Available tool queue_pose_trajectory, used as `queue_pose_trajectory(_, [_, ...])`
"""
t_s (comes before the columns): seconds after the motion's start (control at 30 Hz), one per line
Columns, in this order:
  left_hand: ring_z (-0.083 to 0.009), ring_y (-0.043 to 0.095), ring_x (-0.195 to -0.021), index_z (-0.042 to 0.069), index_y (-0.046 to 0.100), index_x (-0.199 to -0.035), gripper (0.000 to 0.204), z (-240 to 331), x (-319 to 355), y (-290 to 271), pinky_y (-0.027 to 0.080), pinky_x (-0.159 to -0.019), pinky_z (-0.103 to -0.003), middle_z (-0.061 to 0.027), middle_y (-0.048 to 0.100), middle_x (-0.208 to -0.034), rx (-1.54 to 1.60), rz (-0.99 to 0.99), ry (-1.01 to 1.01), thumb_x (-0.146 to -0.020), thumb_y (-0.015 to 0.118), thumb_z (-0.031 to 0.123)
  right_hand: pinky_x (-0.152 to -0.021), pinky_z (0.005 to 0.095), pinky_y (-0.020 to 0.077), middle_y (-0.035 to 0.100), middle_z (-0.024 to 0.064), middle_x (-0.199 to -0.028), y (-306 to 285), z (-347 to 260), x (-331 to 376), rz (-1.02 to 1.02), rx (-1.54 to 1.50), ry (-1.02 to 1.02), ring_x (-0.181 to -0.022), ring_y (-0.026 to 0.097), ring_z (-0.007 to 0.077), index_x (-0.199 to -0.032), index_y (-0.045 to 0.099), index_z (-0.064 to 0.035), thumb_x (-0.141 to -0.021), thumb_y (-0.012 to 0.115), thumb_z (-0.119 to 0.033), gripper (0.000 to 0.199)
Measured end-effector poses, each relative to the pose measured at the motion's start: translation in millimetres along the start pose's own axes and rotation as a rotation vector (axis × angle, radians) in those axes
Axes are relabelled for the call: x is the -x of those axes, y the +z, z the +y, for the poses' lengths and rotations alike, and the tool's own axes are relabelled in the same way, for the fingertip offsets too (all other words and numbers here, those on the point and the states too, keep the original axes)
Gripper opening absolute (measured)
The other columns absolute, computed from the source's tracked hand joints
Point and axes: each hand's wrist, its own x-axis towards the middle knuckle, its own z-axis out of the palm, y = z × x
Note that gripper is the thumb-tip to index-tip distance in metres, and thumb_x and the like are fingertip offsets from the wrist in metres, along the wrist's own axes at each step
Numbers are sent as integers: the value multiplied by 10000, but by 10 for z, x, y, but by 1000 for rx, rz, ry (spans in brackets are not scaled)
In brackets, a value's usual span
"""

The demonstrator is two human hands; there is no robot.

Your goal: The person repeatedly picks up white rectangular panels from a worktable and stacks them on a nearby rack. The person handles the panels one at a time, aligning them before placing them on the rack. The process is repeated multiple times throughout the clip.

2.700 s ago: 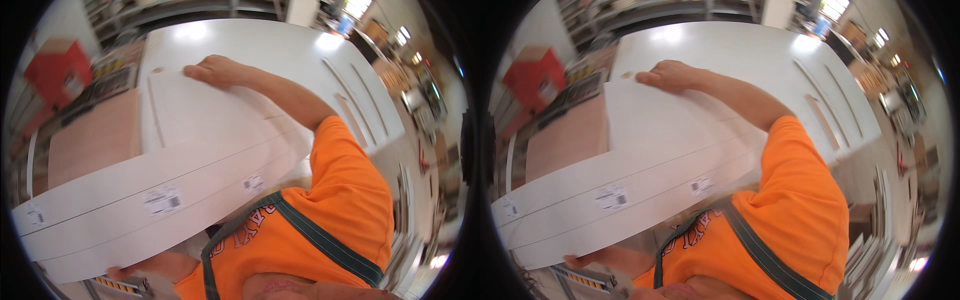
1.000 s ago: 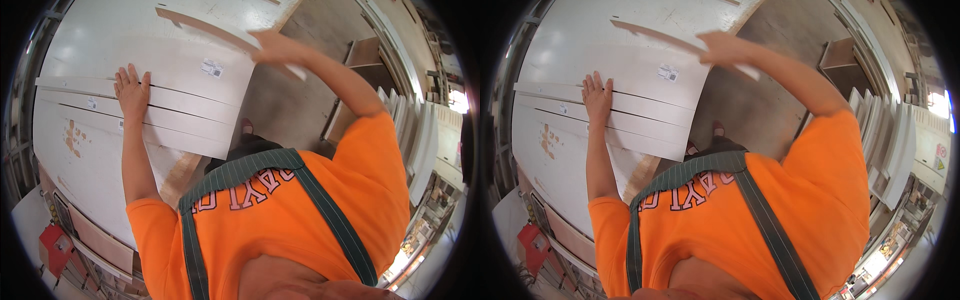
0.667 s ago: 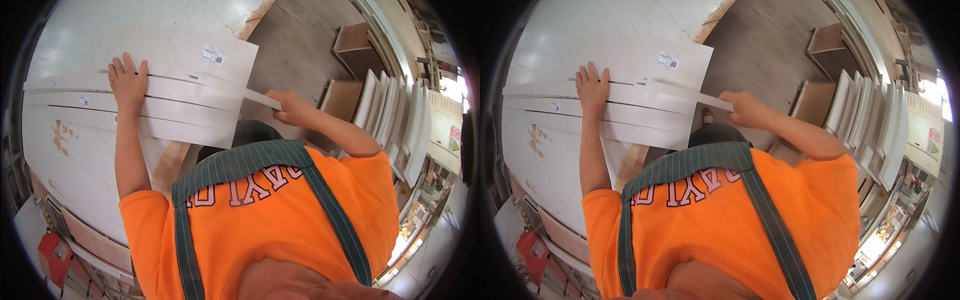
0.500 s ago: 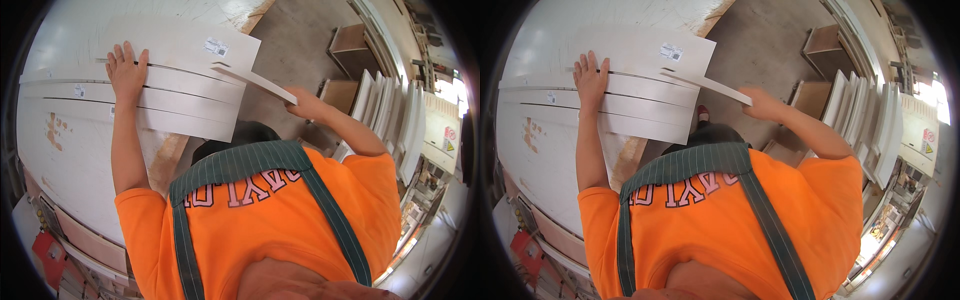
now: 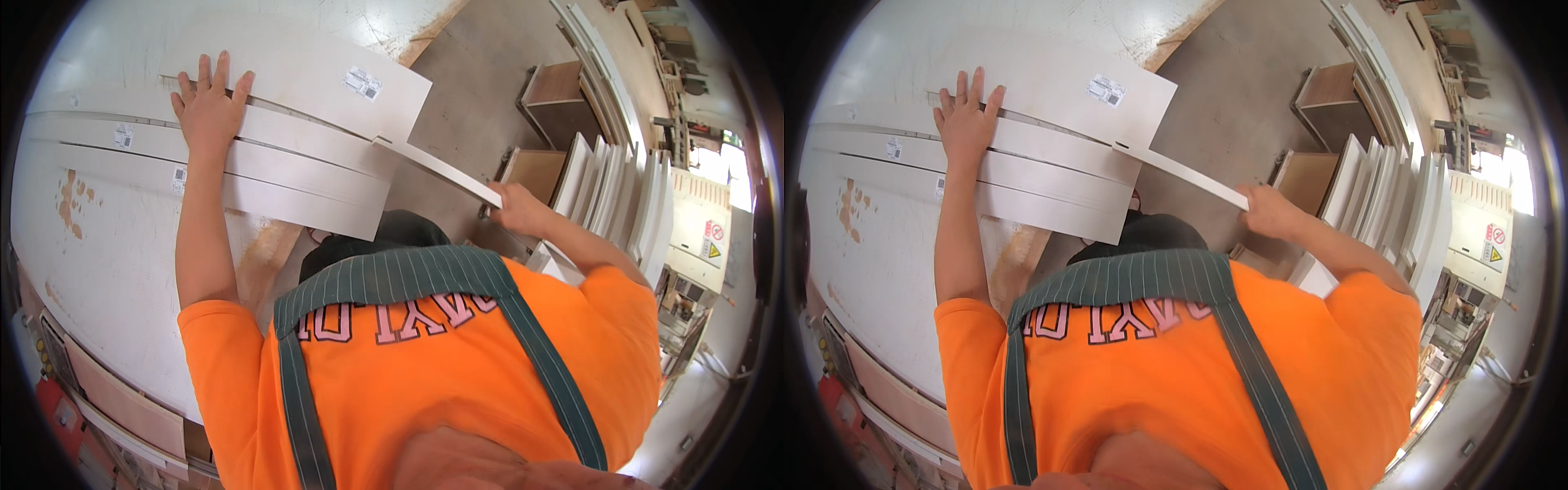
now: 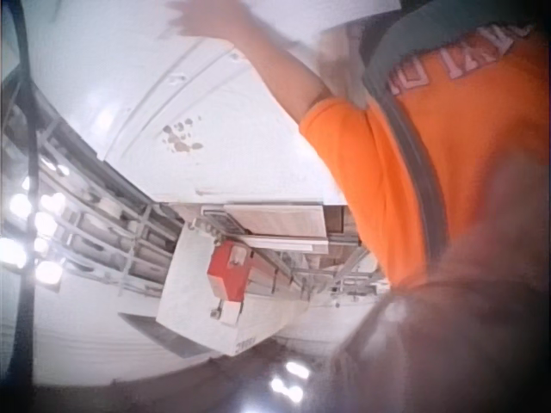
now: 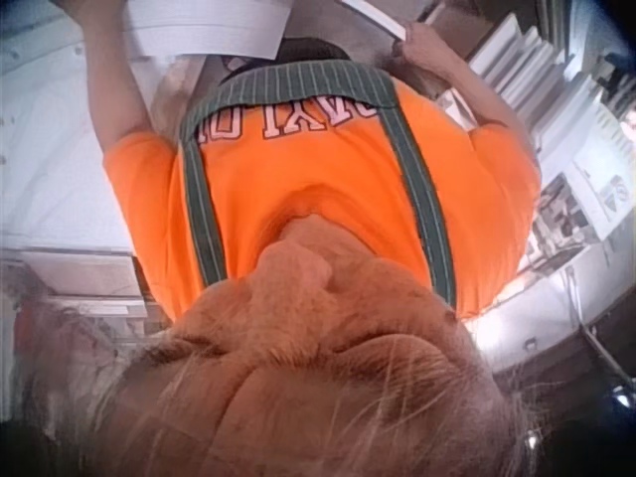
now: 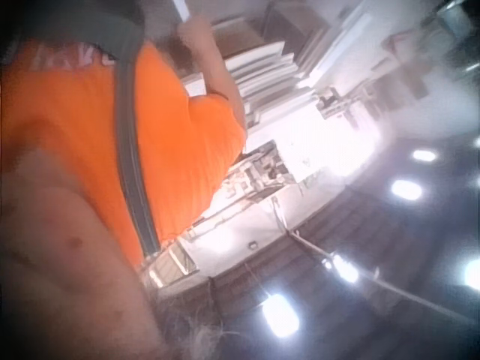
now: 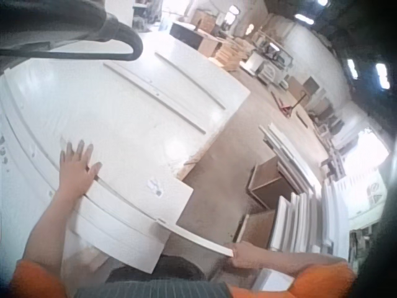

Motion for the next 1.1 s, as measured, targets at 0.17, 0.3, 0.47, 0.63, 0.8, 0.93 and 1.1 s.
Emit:
queue_pose_trajectory(0.17, [-400,208,-1446,287,371,-1491,693,39,-25,-19,131,-1178,-532,-64,309,-1568,-28,-30,5,-929,340,690,-797,474,530,666,241,-996,-1250,-956,490,-119,384,-41,-889,654,393,-1045,651,-14,-827,605,-214,300])
queue_pose_trajectory(0.3, [-422,218,-1435,125,385,-1472,761,-38,31,-70,134,-1178,-527,-165,309,-1547,86,148,-14,-923,421,650,-662,387,493,646,157,-776,-1198,-1270,549,64,-157,-203,-689,612,290,-987,618,-32,-766,604,-130,242])
queue_pose_trajectory(0.47, [-446,275,-1393,-109,384,-1393,879,-294,291,-66,154,-1179,-495,-308,329,-1484,118,155,-214,-914,472,624,-671,422,482,623,194,-782,149,-618,-71,66,-108,-317,-703,591,373,-930,579,-32,-733,603,-92,208])
queue_pose_trajectory(0.63, [-389,285,-1413,-21,414,-1417,860,-453,289,-12,158,-1180,-481,-234,356,-1502,164,114,-99,-903,445,668,-652,434,467,614,209,-792,547,-264,-520,83,-221,-356,-708,583,384,-933,572,-17,-747,587,-83,198])
queue_pose_trajectory(0.8, [-330,228,-1458,189,392,-1484,805,-443,254,-45,133,-1189,-481,-72,326,-1559,85,18,-72,-892,359,733,-720,412,484,629,219,-816,507,-134,-260,189,-70,-227,-806,613,355,-931,589,-1,-745,604,-82,204])
queue_pose_trajectory(0.93, [-337,211,-1462,225,352,-1505,804,-393,269,-65,109,-1193,-488,-51,292,-1575,48,-1,-106,-889,345,742,-732,415,530,669,239,-853,31,-351,485,-2,137,135,-807,663,377,-1000,650,19,-767,637,-146,285])
queue_pose_trajectory(1.1, [-418,210,-1442,99,337,-1500,857,-429,318,-52,108,-1186,-508,-197,280,-1556,97,223,-13,-896,400,705,-698,444,506,643,236,-758,-843,-1042,859,100,241,-135,-737,636,400,-925,644,9,-742,642,-168,255])
